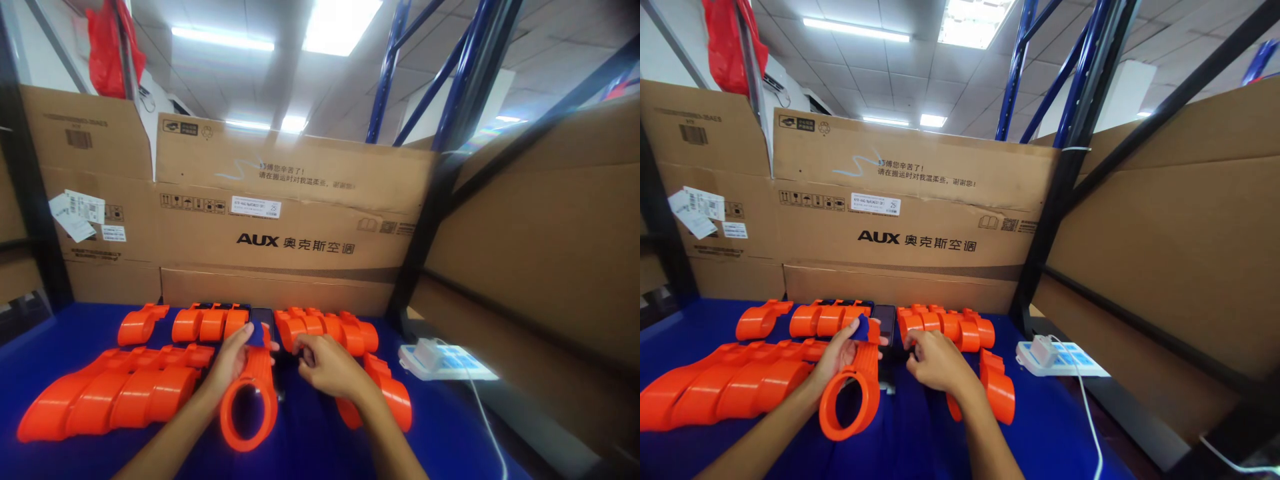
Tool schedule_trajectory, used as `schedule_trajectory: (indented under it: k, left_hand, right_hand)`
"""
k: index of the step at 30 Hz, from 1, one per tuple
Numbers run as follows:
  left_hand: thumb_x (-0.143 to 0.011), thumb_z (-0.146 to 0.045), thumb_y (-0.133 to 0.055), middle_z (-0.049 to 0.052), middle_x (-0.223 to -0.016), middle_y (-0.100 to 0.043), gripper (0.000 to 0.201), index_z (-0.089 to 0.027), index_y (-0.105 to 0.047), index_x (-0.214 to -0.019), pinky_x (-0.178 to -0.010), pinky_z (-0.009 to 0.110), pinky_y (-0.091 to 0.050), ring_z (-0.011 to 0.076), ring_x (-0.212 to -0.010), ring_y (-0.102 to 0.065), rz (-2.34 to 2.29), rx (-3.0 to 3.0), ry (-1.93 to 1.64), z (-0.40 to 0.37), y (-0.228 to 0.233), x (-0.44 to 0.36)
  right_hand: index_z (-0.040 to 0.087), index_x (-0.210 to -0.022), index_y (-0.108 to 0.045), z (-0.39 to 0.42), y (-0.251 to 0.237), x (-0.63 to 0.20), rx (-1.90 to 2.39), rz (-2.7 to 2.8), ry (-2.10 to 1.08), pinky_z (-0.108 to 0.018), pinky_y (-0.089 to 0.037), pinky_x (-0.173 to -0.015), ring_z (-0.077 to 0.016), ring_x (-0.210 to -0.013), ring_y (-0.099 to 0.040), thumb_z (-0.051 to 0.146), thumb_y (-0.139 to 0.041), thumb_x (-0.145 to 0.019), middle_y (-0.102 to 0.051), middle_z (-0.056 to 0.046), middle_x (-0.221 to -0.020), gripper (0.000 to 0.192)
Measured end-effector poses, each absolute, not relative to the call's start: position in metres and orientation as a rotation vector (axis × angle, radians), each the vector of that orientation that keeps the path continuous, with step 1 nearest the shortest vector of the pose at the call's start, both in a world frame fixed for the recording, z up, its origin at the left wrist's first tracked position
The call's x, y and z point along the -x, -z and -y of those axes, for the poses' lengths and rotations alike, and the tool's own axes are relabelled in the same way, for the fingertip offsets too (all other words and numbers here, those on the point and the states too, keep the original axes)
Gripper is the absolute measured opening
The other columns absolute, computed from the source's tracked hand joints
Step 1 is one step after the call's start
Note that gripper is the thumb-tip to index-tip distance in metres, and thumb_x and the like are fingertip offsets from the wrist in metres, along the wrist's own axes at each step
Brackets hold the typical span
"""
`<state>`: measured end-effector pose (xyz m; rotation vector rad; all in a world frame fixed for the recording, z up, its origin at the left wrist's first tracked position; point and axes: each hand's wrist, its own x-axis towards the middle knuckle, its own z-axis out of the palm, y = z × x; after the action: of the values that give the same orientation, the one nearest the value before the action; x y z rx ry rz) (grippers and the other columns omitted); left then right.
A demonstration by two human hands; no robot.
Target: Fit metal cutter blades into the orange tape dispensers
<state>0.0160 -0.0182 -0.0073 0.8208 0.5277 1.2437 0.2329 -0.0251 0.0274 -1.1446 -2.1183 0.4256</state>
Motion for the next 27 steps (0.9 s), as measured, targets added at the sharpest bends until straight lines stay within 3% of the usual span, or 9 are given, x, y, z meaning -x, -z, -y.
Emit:
schedule_trajectory:
  k: [10, 15, 17, 21, 24, 27]
  left_hand:
    - [-0.084, -0.032, -0.071, 0.014, -0.102, -0.077, 0.031, -0.013, -0.069, -0.109, -0.090, 0.040, -0.056, 0.0303, -0.102, -0.071, -0.414, -0.778, -1.098, 0.037, 0.002, -0.028]
    - [-0.083, -0.030, -0.071, 0.014, -0.106, -0.076, 0.031, -0.013, -0.070, -0.110, -0.099, 0.043, -0.051, 0.0313, -0.110, -0.068, -0.387, -0.748, -1.130, 0.027, 0.011, -0.030]
    - [-0.085, -0.035, -0.069, 0.014, -0.107, -0.076, 0.034, -0.013, -0.069, -0.111, -0.101, 0.044, -0.050, 0.0317, -0.111, -0.067, -0.339, -0.730, -1.136, 0.023, 0.011, -0.028]
    - [-0.087, -0.042, -0.064, 0.014, -0.109, -0.075, 0.042, -0.015, -0.066, -0.118, -0.101, 0.046, -0.049, 0.0320, -0.111, -0.067, -0.305, -0.701, -1.133, 0.018, 0.011, -0.024]
    - [-0.086, -0.046, -0.063, 0.014, -0.111, -0.074, 0.047, -0.016, -0.064, -0.121, -0.099, 0.047, -0.050, 0.0328, -0.109, -0.068, -0.326, -0.705, -1.138, 0.018, 0.012, -0.022]
    - [-0.084, -0.045, -0.065, 0.014, -0.114, -0.073, 0.044, -0.017, -0.065, -0.118, -0.097, 0.046, -0.052, 0.0322, -0.109, -0.068, -0.365, -0.723, -1.179, 0.021, 0.011, -0.023]
  right_hand:
    - [0.020, -0.080, -0.064, 0.007, -0.020, -0.225, 1.021, 1.671, -0.641, -0.023, -0.035, -0.051, -0.0117, -0.054, -0.044, 0.022, -0.063, -0.077, -0.050, 0.004, -0.060, 0.003]
    - [0.021, -0.090, -0.061, 0.010, -0.018, -0.206, 0.936, 1.415, -0.828, -0.022, -0.034, -0.046, -0.0104, -0.049, -0.042, 0.049, -0.067, -0.083, -0.048, 0.006, -0.058, 0.030]
    - [0.022, -0.094, -0.061, 0.014, -0.018, -0.199, 0.909, 1.364, -0.927, -0.023, -0.039, -0.048, -0.0120, -0.051, -0.047, 0.056, -0.063, -0.085, -0.053, 0.004, -0.062, 0.035]
    - [0.027, -0.106, -0.062, 0.021, -0.016, -0.189, 0.888, 1.415, -1.070, -0.029, -0.051, -0.067, -0.0193, -0.076, -0.063, 0.056, -0.062, -0.086, -0.066, -0.001, -0.082, 0.035]
    - [0.030, -0.114, -0.059, 0.023, -0.014, -0.184, 0.851, 1.442, -1.156, -0.034, -0.053, -0.077, -0.0220, -0.087, -0.066, 0.057, -0.059, -0.088, -0.069, -0.002, -0.095, 0.037]
    - [0.028, -0.113, -0.060, 0.021, -0.011, -0.184, 0.879, 1.450, -1.120, -0.034, -0.053, -0.080, -0.0228, -0.092, -0.066, 0.056, -0.061, -0.087, -0.070, -0.003, -0.095, 0.039]
